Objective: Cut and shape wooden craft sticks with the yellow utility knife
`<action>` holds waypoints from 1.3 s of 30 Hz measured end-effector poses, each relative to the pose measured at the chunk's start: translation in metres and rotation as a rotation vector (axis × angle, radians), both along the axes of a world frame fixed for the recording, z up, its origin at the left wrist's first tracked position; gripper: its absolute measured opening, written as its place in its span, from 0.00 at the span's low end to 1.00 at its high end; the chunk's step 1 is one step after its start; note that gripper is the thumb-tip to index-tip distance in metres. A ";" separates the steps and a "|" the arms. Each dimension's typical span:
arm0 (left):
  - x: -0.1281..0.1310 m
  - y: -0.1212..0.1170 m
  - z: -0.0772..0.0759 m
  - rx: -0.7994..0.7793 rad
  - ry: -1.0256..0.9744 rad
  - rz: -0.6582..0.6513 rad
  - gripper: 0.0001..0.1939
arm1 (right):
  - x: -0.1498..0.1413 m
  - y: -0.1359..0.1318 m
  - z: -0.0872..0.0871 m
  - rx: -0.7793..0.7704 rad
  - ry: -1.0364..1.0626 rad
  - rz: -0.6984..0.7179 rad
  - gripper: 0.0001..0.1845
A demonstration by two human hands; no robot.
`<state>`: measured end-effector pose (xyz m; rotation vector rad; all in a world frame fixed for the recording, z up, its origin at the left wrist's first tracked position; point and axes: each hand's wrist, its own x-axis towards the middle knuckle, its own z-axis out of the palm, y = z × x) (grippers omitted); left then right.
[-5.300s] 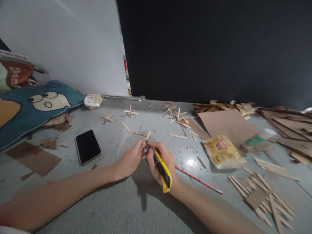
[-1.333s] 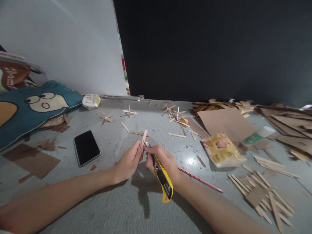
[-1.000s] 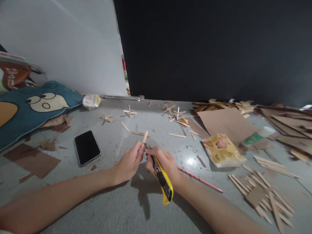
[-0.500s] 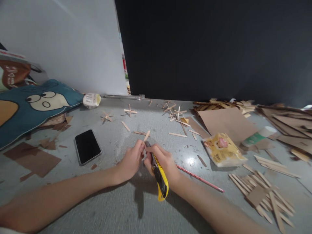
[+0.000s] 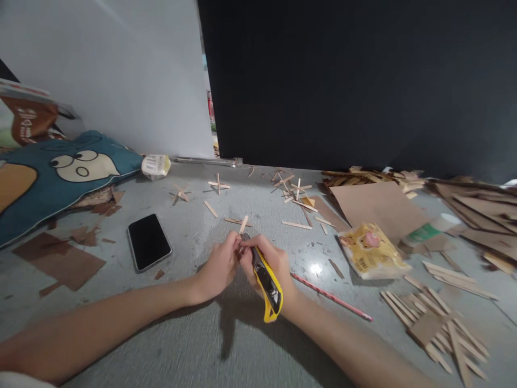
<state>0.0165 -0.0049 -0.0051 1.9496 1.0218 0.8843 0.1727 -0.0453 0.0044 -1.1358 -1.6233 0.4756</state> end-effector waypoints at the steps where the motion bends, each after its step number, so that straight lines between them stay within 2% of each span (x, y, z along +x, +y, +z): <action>1: 0.000 0.000 0.000 0.003 -0.007 -0.008 0.10 | -0.001 0.000 0.000 -0.023 0.025 0.005 0.05; 9: 0.003 0.000 0.003 -0.039 -0.032 -0.038 0.11 | -0.004 0.000 -0.001 -0.095 0.234 0.015 0.10; 14: 0.004 0.000 0.003 -0.081 -0.028 0.001 0.08 | -0.003 -0.002 0.004 -0.027 0.317 0.034 0.11; 22: 0.005 0.002 0.003 -0.062 -0.005 0.038 0.09 | 0.007 0.000 -0.007 0.124 0.047 0.034 0.04; 32: 0.003 0.002 0.001 -0.040 0.004 0.017 0.08 | 0.006 0.006 -0.012 0.264 -0.028 0.007 0.07; 39: 0.000 -0.001 -0.001 -0.072 0.074 0.000 0.07 | 0.011 0.007 -0.010 0.363 -0.173 0.091 0.12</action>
